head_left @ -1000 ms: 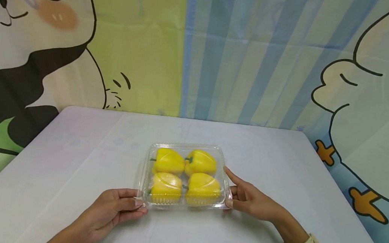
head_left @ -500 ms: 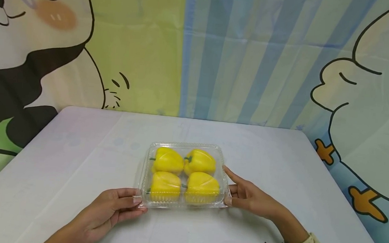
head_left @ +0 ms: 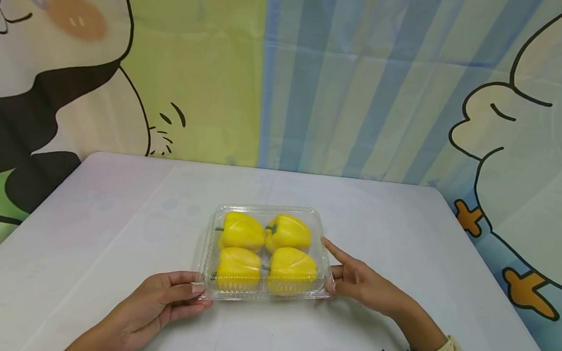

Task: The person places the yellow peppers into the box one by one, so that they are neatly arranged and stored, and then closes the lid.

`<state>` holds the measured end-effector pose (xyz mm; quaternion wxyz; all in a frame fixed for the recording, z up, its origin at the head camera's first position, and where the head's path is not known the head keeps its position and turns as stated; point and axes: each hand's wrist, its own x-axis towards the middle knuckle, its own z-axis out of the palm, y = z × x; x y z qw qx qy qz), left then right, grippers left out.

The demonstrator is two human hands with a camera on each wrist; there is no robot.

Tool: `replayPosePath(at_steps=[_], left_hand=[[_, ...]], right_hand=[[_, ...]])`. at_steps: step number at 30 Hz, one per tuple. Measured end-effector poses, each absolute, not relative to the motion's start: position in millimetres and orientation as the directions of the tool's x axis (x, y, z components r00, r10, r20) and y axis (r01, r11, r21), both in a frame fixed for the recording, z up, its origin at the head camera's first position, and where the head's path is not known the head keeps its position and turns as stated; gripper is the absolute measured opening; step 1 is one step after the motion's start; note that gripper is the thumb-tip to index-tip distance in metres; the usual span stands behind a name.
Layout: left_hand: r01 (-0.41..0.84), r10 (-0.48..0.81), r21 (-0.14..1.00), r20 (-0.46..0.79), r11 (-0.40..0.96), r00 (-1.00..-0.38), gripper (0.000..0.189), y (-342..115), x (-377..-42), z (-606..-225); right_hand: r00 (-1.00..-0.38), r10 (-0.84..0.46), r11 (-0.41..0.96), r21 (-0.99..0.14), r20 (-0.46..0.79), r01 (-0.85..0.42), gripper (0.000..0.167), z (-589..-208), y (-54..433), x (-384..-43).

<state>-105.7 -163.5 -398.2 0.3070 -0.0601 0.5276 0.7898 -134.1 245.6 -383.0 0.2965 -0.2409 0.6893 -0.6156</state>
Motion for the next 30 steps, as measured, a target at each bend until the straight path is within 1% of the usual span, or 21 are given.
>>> replayPosePath(at_steps=[10,15,18,21,25,28,30], left_hand=[[-0.536,0.428,0.807,-0.405,-0.248,-0.808,0.061,-163,-105,-399],[-0.529,0.431,0.813,-0.397,-0.245,-0.810,0.061,-162,-106,-401],[-0.524,0.444,0.819,-0.389,-0.235,-0.807,0.053,-162,-105,-402],[-0.524,0.475,0.820,-0.376,-0.229,-0.796,0.041,-164,-106,-404],[-0.525,0.529,0.825,-0.355,-0.210,-0.771,0.031,-168,-108,-406],[-0.509,0.534,0.843,-0.354,-0.172,-0.767,0.032,-173,-112,-405],[-0.489,0.516,0.861,-0.357,-0.142,-0.778,0.034,-175,-115,-404]], right_hand=[[-0.706,-0.697,0.116,-0.992,-0.124,0.059,0.081,-382,247,-133],[-0.717,-0.685,0.128,-0.990,-0.131,0.058,0.081,-383,248,-132],[-0.722,-0.679,0.145,-0.988,-0.133,0.045,0.080,-383,249,-132],[-0.728,-0.671,0.170,-0.985,-0.143,0.037,0.080,-381,250,-132],[-0.744,-0.652,0.227,-0.974,-0.146,-0.007,0.078,-378,253,-133],[-0.764,-0.634,0.271,-0.960,-0.119,-0.076,0.072,-375,257,-134],[-0.776,-0.624,0.287,-0.951,-0.093,-0.117,0.066,-373,260,-135]])
